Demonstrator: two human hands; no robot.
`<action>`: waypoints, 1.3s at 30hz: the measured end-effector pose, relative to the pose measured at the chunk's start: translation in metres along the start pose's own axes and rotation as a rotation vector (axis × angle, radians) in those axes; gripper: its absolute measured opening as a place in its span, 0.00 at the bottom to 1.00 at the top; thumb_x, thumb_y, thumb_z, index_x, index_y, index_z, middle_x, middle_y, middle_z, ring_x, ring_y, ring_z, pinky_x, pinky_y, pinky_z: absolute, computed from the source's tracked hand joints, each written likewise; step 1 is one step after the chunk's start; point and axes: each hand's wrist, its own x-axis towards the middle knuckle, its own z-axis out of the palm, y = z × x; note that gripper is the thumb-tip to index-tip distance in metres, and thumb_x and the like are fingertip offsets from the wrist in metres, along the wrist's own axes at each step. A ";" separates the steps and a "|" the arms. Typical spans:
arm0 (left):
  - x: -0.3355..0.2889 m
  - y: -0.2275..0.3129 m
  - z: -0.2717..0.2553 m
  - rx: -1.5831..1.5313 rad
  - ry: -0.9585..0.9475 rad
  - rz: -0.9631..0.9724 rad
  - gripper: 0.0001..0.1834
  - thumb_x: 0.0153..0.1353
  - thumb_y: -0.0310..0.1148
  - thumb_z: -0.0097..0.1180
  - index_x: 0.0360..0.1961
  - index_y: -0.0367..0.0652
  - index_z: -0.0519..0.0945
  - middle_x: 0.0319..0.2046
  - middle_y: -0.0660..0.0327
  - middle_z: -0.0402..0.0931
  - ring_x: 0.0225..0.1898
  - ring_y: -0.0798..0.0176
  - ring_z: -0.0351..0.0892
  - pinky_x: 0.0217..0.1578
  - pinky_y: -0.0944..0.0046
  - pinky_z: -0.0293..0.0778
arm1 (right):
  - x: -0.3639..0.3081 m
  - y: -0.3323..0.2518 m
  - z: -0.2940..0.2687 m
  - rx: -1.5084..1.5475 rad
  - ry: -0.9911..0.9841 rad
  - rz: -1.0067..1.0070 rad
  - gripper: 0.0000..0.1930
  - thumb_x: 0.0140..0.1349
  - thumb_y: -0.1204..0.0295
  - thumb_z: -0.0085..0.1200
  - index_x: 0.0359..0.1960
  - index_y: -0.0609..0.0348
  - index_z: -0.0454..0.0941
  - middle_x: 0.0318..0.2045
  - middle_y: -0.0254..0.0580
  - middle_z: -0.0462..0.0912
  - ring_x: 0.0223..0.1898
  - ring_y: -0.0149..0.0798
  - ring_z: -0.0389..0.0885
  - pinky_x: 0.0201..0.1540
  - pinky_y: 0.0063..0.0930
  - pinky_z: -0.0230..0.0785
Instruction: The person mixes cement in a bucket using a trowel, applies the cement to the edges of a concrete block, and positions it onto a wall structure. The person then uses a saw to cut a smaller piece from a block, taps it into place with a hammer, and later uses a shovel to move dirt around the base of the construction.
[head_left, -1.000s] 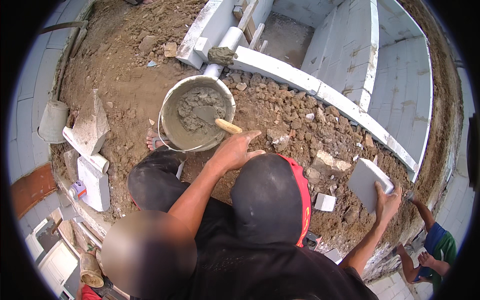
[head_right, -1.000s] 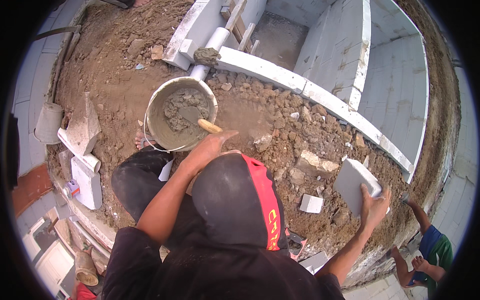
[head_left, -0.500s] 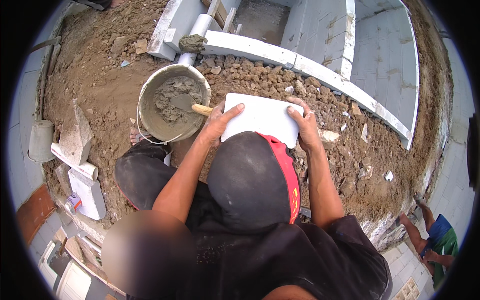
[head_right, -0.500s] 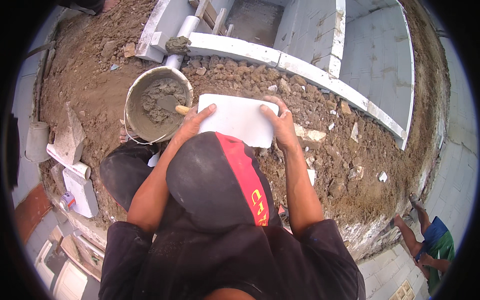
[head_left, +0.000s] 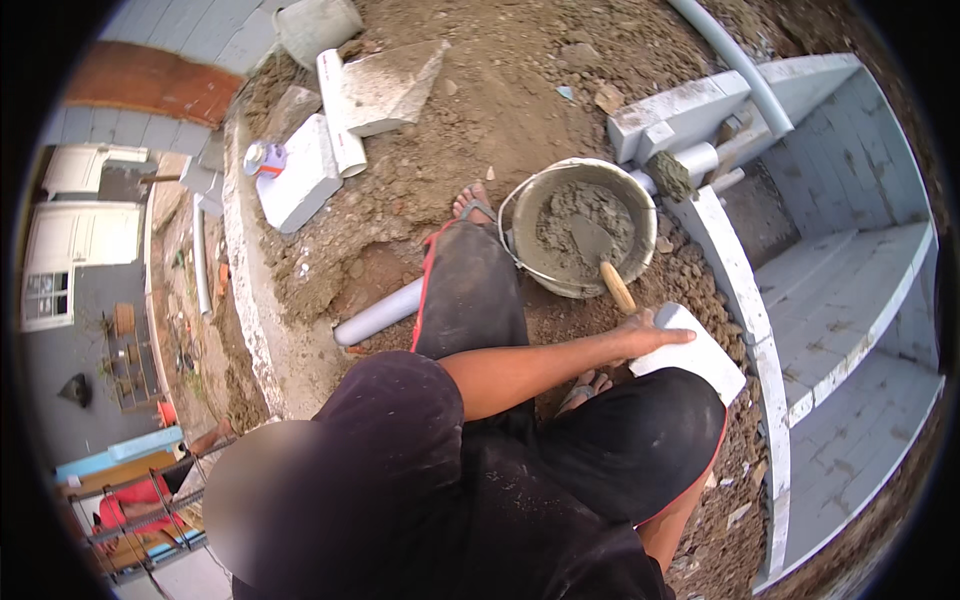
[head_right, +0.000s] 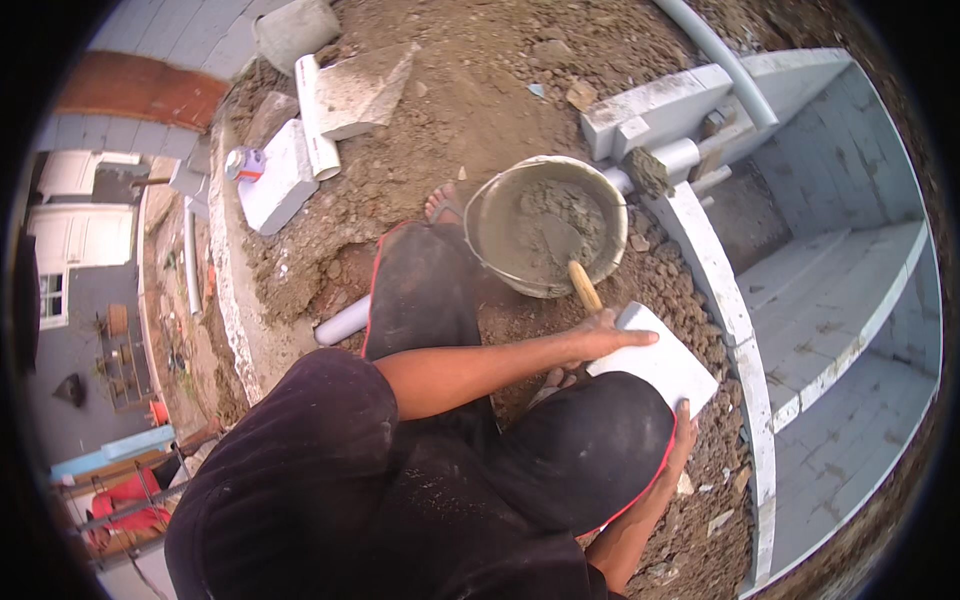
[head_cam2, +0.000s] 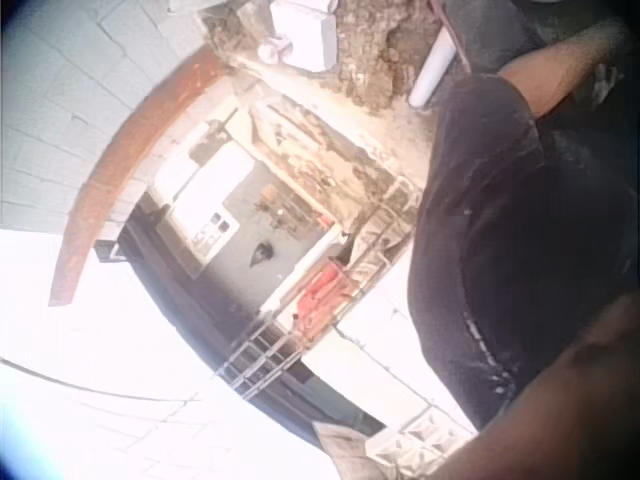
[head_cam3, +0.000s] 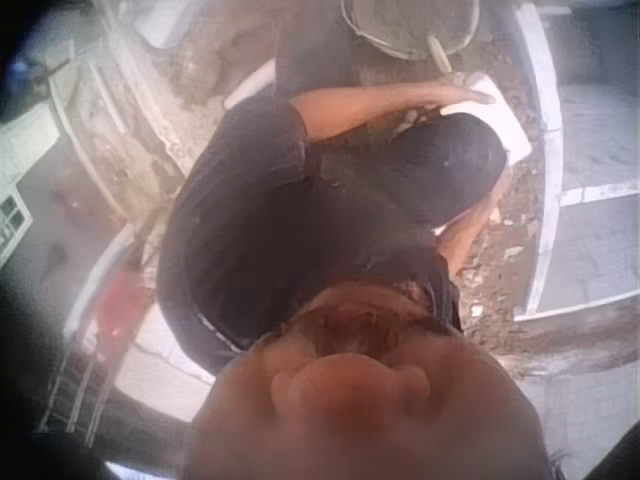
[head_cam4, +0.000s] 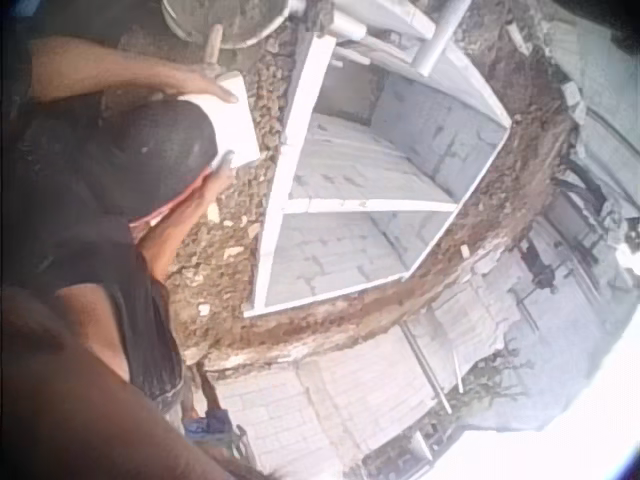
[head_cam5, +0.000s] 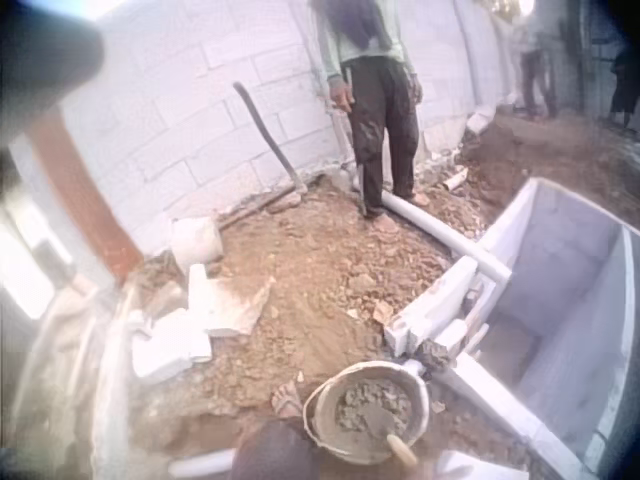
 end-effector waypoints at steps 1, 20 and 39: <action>-0.014 0.021 0.001 0.103 0.015 -0.043 0.66 0.50 0.69 0.67 0.74 0.27 0.55 0.68 0.30 0.61 0.70 0.36 0.63 0.69 0.50 0.64 | -0.004 -0.005 0.002 -0.025 0.007 -0.022 0.33 0.66 0.60 0.63 0.67 0.68 0.67 0.56 0.50 0.79 0.56 0.43 0.80 0.62 0.37 0.72; -0.051 0.040 -0.049 -0.152 0.488 0.265 0.64 0.49 0.60 0.70 0.73 0.24 0.52 0.66 0.33 0.65 0.66 0.37 0.69 0.66 0.50 0.67 | -0.008 -0.050 0.176 -0.326 -0.412 -0.194 0.33 0.67 0.57 0.61 0.66 0.66 0.68 0.56 0.49 0.80 0.56 0.43 0.80 0.61 0.38 0.73; -0.028 0.001 -0.057 -0.169 0.549 0.424 0.68 0.49 0.66 0.69 0.73 0.22 0.51 0.62 0.27 0.67 0.66 0.36 0.70 0.69 0.54 0.62 | -0.054 -0.084 0.171 0.113 -0.508 0.023 0.33 0.68 0.54 0.60 0.65 0.65 0.69 0.55 0.48 0.80 0.55 0.43 0.81 0.60 0.39 0.74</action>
